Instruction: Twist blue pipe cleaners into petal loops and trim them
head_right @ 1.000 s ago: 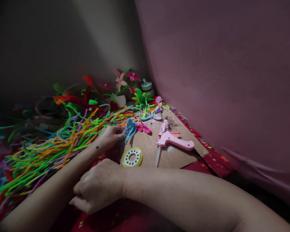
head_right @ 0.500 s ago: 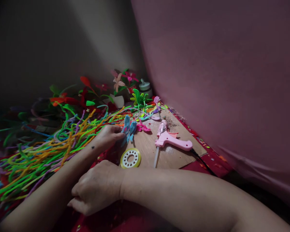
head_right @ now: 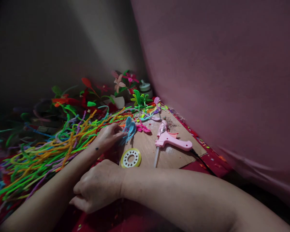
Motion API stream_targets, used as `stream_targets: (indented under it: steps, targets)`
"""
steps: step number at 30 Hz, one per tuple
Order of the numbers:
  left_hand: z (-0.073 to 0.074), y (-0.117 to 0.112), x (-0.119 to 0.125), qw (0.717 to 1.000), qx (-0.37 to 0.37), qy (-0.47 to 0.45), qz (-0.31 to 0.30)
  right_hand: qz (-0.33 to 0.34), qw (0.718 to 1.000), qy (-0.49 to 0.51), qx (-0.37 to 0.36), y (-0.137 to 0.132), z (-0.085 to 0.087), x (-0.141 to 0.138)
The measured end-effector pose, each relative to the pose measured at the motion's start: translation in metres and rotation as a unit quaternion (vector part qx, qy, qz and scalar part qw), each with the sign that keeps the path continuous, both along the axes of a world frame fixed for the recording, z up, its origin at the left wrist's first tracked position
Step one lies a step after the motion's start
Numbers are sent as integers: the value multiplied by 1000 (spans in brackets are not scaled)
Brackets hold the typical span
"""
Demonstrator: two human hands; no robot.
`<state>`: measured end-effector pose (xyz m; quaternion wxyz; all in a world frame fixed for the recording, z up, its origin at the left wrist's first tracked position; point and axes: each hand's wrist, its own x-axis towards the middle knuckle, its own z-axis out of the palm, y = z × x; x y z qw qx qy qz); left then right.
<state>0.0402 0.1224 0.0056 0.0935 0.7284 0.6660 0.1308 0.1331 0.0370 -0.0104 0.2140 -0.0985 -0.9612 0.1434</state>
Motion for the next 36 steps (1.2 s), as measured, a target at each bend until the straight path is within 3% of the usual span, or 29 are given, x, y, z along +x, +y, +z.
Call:
stream_targets:
  steps: [4,9,18,23,28,32,36]
  targets:
    - [6,-7,5,998,44,33,-19,-3,1000,13,3,0,-1,0]
    - [4,-13,15,996,-3,55,-65,8,1000,18,-2,0,-1,-1]
    - [1,-13,18,998,-8,53,-34,12,1000,6,-6,0,1,0]
    - [2,-14,19,999,-6,0,-34,10,1000,14,-5,-2,0,-1]
    - [20,-27,7,993,3,-108,-49,-13,999,31,2,0,-1,-2]
    - [37,-53,-21,969,13,-244,23,-29,998,64,7,1,-2,-2]
    - [36,-86,-50,953,-2,-293,81,-14,994,103,-17,-5,-4,-1]
